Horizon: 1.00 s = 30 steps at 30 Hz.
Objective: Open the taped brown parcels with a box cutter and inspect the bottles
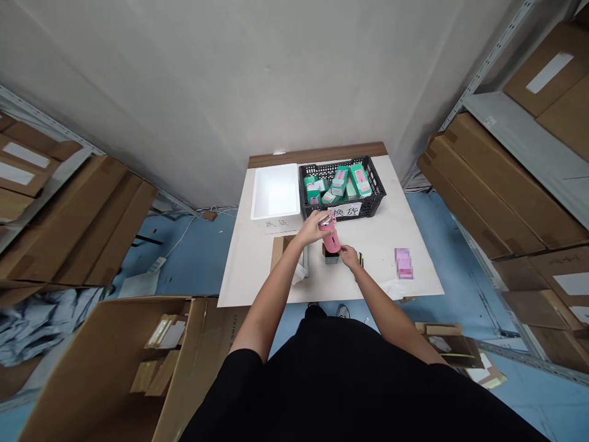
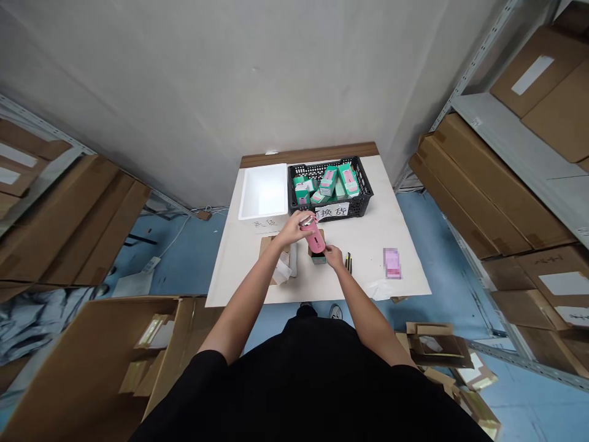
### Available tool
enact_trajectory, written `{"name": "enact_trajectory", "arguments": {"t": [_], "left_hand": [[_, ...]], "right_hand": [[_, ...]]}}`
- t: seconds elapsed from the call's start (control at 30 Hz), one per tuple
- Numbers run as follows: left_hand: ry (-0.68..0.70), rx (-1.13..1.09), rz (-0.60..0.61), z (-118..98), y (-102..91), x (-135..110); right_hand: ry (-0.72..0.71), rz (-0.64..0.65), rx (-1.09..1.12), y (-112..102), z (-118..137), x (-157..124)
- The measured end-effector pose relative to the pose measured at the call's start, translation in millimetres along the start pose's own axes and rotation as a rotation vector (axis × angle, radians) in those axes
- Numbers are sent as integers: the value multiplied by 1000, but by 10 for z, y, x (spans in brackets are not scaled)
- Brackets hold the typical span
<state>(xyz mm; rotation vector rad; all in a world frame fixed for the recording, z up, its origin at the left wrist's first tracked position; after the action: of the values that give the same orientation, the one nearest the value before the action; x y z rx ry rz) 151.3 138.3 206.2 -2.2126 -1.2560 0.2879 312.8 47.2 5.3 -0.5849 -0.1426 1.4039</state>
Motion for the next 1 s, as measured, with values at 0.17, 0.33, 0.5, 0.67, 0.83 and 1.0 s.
{"name": "enact_trajectory", "arguments": {"t": [0.17,0.33,0.5,0.67,0.83,1.0], "left_hand": [[-64,98,84,295,336,-41],[-130,331,190,573,673,-148],[-115,557,271,727,1013,-208],[-235,687,268,972,1232,-323],[-352,365,-43,1275,1002,-485],[-773,-6,-64,1899,1060,-687]], "right_hand": [[-3,-75,39,109,-163,46],[10,-98,147,160,-311,53],[11,-127,173,187,-377,50],[23,-112,172,225,-395,68],[38,-109,169,212,-426,102],[20,-116,162,216,-433,119]]}}
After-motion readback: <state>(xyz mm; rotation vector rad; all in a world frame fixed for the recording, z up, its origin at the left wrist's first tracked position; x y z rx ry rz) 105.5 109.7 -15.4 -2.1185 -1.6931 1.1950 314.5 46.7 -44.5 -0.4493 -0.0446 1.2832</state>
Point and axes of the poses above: each hand's wrist, its own x-axis towards the middle knuckle, its own y-axis out of the palm, z = x × y, the point moved 8 cm from there along x, towards the middle knuckle, and after that the axes turned 7 degrees about -y, right-handed, at the moved point
